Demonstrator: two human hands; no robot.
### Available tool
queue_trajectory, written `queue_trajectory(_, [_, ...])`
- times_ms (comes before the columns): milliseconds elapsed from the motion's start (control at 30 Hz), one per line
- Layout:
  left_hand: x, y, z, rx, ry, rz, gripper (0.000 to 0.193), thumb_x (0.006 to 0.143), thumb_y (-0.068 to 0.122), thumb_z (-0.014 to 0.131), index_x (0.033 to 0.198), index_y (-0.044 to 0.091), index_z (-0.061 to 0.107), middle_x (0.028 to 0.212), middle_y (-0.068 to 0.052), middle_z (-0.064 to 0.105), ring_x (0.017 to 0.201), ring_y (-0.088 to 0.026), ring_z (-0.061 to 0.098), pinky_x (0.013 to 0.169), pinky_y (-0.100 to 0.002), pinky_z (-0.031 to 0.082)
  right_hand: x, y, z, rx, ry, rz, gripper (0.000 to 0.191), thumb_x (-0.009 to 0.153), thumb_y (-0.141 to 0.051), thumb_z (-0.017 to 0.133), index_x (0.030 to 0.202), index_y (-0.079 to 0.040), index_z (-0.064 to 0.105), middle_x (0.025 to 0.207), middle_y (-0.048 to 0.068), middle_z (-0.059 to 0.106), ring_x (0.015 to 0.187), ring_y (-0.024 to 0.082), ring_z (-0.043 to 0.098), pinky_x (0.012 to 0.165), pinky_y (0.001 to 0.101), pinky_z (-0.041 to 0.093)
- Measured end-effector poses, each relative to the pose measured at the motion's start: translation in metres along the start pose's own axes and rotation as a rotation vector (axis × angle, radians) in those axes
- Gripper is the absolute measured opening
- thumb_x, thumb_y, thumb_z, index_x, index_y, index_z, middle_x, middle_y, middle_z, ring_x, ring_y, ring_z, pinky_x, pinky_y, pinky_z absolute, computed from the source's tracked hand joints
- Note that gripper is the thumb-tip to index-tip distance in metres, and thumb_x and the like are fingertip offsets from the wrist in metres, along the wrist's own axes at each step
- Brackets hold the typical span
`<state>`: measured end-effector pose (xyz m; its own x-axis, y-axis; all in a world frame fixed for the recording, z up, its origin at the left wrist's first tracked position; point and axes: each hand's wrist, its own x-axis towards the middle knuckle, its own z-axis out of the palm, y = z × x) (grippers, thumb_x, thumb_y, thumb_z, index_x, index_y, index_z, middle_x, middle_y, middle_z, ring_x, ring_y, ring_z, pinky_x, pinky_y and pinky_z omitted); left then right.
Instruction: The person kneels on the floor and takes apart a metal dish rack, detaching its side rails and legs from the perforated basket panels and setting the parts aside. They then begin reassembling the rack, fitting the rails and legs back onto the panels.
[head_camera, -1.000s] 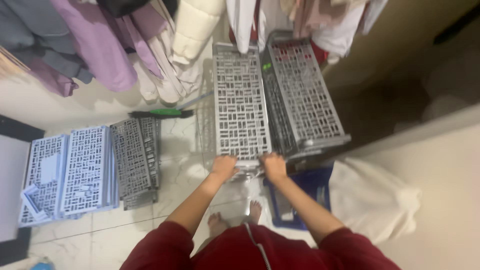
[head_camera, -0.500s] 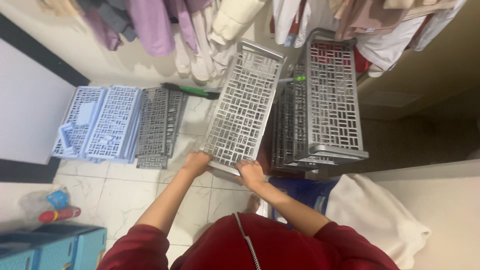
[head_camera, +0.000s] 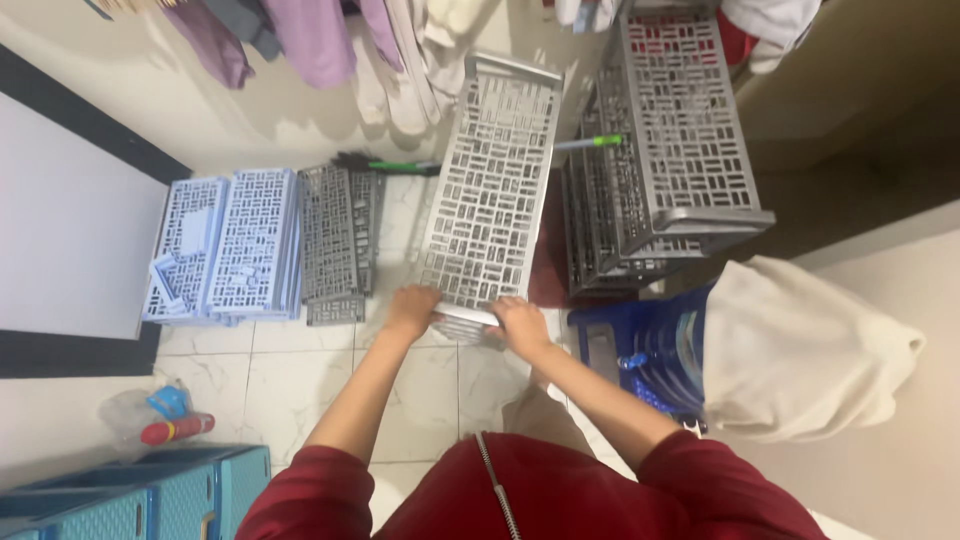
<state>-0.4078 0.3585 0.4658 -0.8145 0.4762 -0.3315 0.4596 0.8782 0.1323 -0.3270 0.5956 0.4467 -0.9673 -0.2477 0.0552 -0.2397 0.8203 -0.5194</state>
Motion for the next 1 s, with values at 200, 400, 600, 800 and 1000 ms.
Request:
queue_trajectory(200, [0.010,0.027,-0.038,-0.142,-0.157,-0.041,0.074,0.076,0.059,0.082,0.131,0.014,0.059,0.132,-0.012,0.058,0.123,-0.033,0.055,0.101,-0.060,0.039,0.022,0.032,-0.024,0.346,0.061,0.150,0.042,0.081,-0.040,0.081,0.108,-0.008,0.076,0.102,0.012,0.075,0.092,0.029,0.074,0.081,0.0406,0.057])
queue_trajectory(400, [0.117,0.055,-0.049,-0.186,0.068,0.100,0.065,0.080,0.051,0.079,0.131,0.016,0.062,0.137,-0.011,0.058,0.127,-0.035,0.056,0.106,-0.061,0.041,0.119,0.176,-0.072,0.800,0.178,0.555,0.039,0.097,-0.041,0.065,0.116,-0.008,0.074,0.096,0.007,0.078,0.085,0.016,0.071,0.079,0.0339,0.057])
queue_trajectory(600, [0.256,0.089,-0.071,-0.047,0.047,-0.074,0.092,0.074,0.047,0.086,0.149,0.017,0.043,0.162,-0.017,0.024,0.149,-0.037,0.026,0.114,-0.068,0.025,0.247,0.317,-0.105,1.186,0.300,0.899,0.042,0.101,-0.042,0.062,0.125,-0.007,0.064,0.101,0.006,0.071,0.085,0.019,0.067,0.078,0.0376,0.054])
queue_trajectory(800, [0.372,0.098,-0.107,0.031,-0.138,-0.036,0.120,0.067,0.046,0.092,0.160,0.019,0.021,0.170,-0.015,0.006,0.156,-0.037,0.010,0.118,-0.069,0.018,0.328,0.390,-0.078,1.726,0.369,1.277,0.038,0.104,-0.038,0.059,0.131,-0.013,0.053,0.114,0.005,0.063,0.092,0.022,0.068,0.080,0.0405,0.057])
queue_trajectory(1000, [0.403,0.088,-0.104,-0.095,-0.206,-0.035,0.140,0.055,0.037,0.100,0.162,0.023,0.012,0.171,-0.013,0.003,0.156,-0.038,0.009,0.120,-0.063,0.020,0.386,0.427,-0.055,1.957,0.551,1.136,0.038,0.099,-0.034,0.068,0.131,-0.017,0.054,0.114,0.007,0.060,0.089,0.023,0.067,0.067,0.0338,0.058])
